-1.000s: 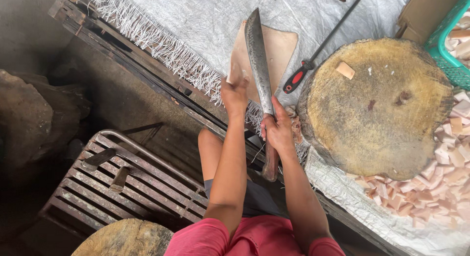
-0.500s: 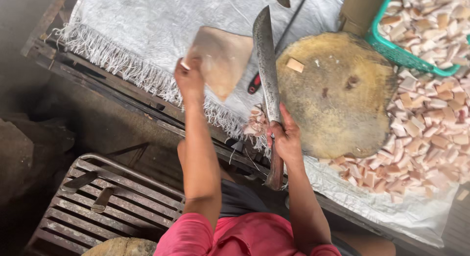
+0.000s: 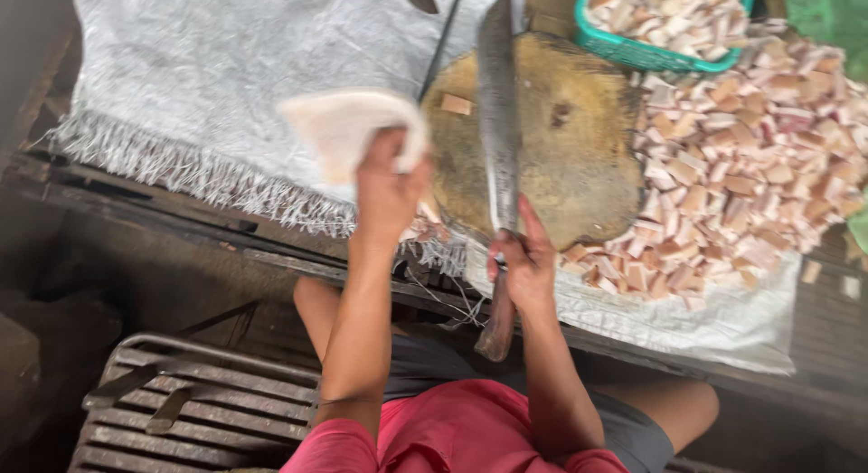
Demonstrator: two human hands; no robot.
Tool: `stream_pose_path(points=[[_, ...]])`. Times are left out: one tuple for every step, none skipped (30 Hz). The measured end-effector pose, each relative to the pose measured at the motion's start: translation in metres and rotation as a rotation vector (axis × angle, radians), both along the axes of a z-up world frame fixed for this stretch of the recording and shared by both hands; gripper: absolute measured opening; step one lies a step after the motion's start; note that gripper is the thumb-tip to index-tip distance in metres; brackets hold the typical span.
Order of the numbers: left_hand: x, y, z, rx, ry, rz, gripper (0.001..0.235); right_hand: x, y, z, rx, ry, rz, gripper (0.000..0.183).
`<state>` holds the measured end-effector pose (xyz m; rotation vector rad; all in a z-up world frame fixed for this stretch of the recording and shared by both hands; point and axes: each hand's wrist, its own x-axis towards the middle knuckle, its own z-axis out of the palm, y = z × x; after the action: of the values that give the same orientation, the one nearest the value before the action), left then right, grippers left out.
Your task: The person sits at a low table and uses a large knife to slice rectangular blocks of white meat into smaller cubes on a round wooden cutting board. The cut pieces are pushed onto a white cloth next to the board, accumulating into a large pile.
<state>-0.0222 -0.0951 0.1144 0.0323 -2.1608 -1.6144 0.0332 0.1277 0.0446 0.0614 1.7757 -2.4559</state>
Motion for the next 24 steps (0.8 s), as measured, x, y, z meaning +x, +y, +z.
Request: stream_pose_path(points=[[-0.004, 0.022, -0.005, -0.267, 0.111, -0.063, 0.035, 0.009, 0.018, 0.001, -0.019, 0.034, -0.059, 0.078], [-0.007, 0.043, -0.013, -0.533, 0.225, -0.132, 0.04, 0.018, 0.04, 0.002, 0.059, 0.035, -0.135, 0.078], [-0.01, 0.063, -0.024, -0.639, 0.204, -0.246, 0.04, 0.028, 0.062, 0.003, 0.137, 0.034, -0.212, 0.079], [-0.012, 0.084, -0.037, -0.742, 0.182, -0.36, 0.04, 0.04, 0.084, 0.002, 0.219, 0.027, -0.286, 0.079], [-0.012, 0.099, -0.051, -0.845, 0.162, -0.474, 0.04, 0.052, 0.102, 0.001, 0.303, 0.032, -0.312, 0.078], [-0.007, 0.112, -0.066, -0.901, 0.164, -0.523, 0.035, 0.066, 0.122, -0.001, 0.393, 0.036, -0.331, 0.077], [0.0, 0.126, -0.08, -0.958, 0.167, -0.573, 0.031, 0.08, 0.137, -0.004, 0.482, 0.039, -0.349, 0.076], [0.004, 0.137, -0.092, -1.02, 0.173, -0.613, 0.028, 0.092, 0.147, -0.008, 0.483, 0.053, -0.333, 0.075], [0.006, 0.142, -0.102, -1.008, 0.184, -0.596, 0.031, 0.103, 0.154, -0.012, 0.484, 0.066, -0.317, 0.075], [0.013, 0.138, -0.11, -1.0, 0.184, -0.574, 0.034, 0.114, 0.161, -0.017, 0.481, 0.075, -0.292, 0.074], [0.019, 0.135, -0.117, -0.991, 0.184, -0.553, 0.038, 0.121, 0.167, -0.021, 0.58, 0.038, -0.276, 0.072], [0.02, 0.132, -0.12, -0.953, 0.14, -0.519, 0.035, 0.127, 0.167, -0.026, 0.668, 0.0, -0.27, 0.07], [0.021, 0.128, -0.122, -0.914, 0.096, -0.485, 0.032, 0.132, 0.167, -0.03, 0.756, -0.04, -0.262, 0.068], [0.026, 0.129, -0.124, -0.867, 0.038, -0.439, 0.031, 0.135, 0.169, -0.032, 0.885, -0.023, -0.242, 0.067], [0.03, 0.132, -0.126, -0.806, 0.045, -0.335, 0.034, 0.134, 0.167, -0.034, 1.013, -0.006, -0.219, 0.065], [0.032, 0.134, -0.128, -0.745, 0.052, -0.228, 0.037, 0.132, 0.165, -0.035, 1.141, 0.017, -0.192, 0.063], [0.035, 0.136, -0.13, -0.683, 0.059, -0.12, 0.04, 0.133, 0.164, -0.034, 1.179, 0.047, -0.164, 0.063], [0.038, 0.136, -0.131, -0.594, 0.011, -0.054, 0.047, 0.13, 0.161, -0.033, 1.213, 0.08, -0.145, 0.063], [0.041, 0.137, -0.134, -0.504, -0.035, 0.012, 0.057, 0.128, 0.16, -0.032, 1.247, 0.113, -0.126, 0.063], [0.043, 0.139, -0.139, -0.409, -0.08, 0.069, 0.068, 0.126, 0.16, -0.033, 1.275, 0.193, -0.129, 0.063], [0.043, 0.142, -0.144, -0.147, -0.174, 0.065, 0.072, 0.123, 0.16, -0.035, 1.302, 0.273, -0.131, 0.064], [0.044, 0.148, -0.148, 0.118, -0.271, 0.065, 0.077, 0.12, 0.161, -0.036, 1.329, 0.355, -0.125, 0.064], [0.044, 0.154, -0.15, 0.384, -0.365, 0.062, 0.083, 0.118, 0.163, -0.037, 1.364, 0.344, -0.104, 0.064], [0.043, 0.161, -0.151, 0.358, -0.413, 0.056, 0.087, 0.114, 0.164, -0.039, 1.397, 0.335, -0.085, 0.064]])
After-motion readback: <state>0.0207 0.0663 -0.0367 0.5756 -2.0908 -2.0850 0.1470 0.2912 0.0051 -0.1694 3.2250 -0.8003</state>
